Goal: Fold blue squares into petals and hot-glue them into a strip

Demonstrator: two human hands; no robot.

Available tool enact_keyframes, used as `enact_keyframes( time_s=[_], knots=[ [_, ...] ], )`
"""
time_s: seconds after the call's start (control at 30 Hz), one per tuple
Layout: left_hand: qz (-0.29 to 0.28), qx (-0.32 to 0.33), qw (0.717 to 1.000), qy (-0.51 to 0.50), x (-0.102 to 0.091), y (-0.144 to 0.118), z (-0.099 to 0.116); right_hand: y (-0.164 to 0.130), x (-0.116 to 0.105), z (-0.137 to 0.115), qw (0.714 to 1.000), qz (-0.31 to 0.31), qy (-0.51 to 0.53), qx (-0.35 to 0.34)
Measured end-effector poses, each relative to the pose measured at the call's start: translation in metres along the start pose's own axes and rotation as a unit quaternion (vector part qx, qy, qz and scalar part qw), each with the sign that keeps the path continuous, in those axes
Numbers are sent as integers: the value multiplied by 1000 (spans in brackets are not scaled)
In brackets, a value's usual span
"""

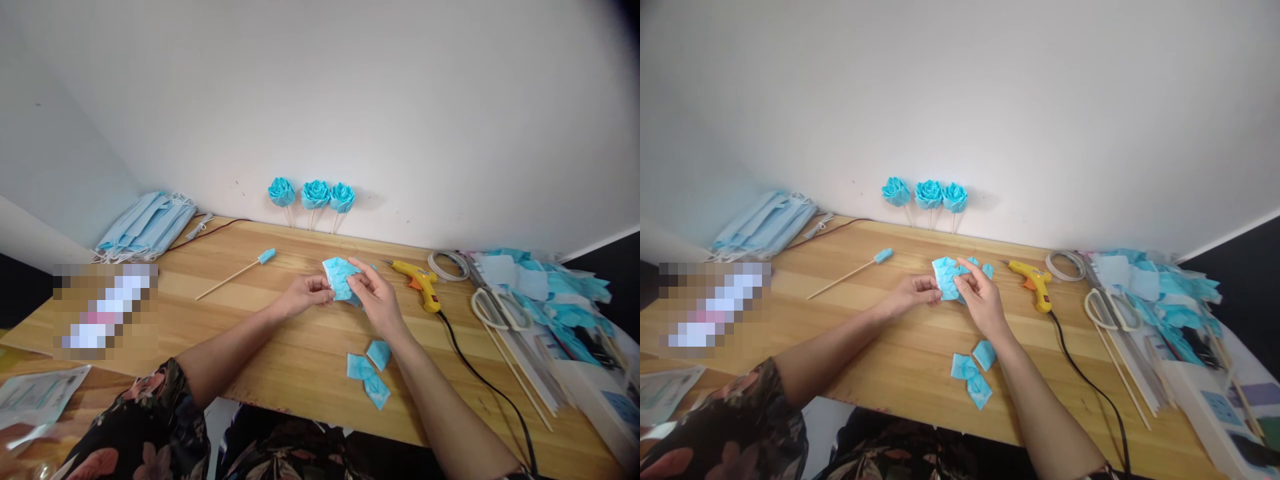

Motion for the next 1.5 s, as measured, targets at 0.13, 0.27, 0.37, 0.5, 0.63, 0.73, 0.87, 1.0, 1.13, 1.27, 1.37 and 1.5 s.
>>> enact_keyframes(
  time_s=[0.13,0.27,0.37,0.5,0.63,0.73,0.87,1.0,1.13,1.27,1.37,1.5],
  knots=[
    [16,16,1000,2,-2,2,-3,0,-2,3,998,-1,51,29],
    [41,34,999,-5,-4,4,-4,0,-1,2,994,-41,86,60],
    [49,40,998,-7,-5,4,-5,0,4,-3,990,-92,87,55],
    [42,54,998,-7,-5,5,-5,-1,10,-4,985,-121,106,54],
    [33,59,998,-4,-4,4,-7,0,12,2,988,-105,104,54],
    [30,57,998,-3,-3,4,-6,-1,12,3,991,-97,82,42],
    [27,54,998,-7,-1,1,-2,-2,11,-1,994,-92,57,20],
    [40,50,998,-16,-2,0,2,-2,8,-2,994,-92,60,16],
    [56,56,997,-19,-4,0,4,2,4,0,995,-78,60,29],
    [64,55,996,-26,-4,0,5,4,2,-1,996,-64,52,24],
    [65,54,996,-26,-4,0,5,4,0,0,996,-70,50,28],
    [62,54,996,-24,-5,1,5,3,-2,2,995,-52,74,51]
  ],
)
Point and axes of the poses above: each hand's wrist, its own y-axis towards the middle knuckle, its own x-axis out of the palm, z = x × y, the point moved 1 cm from there along y, towards the middle knuckle, and after that the axes turned 5 degrees about z, right-handed, at the moved point
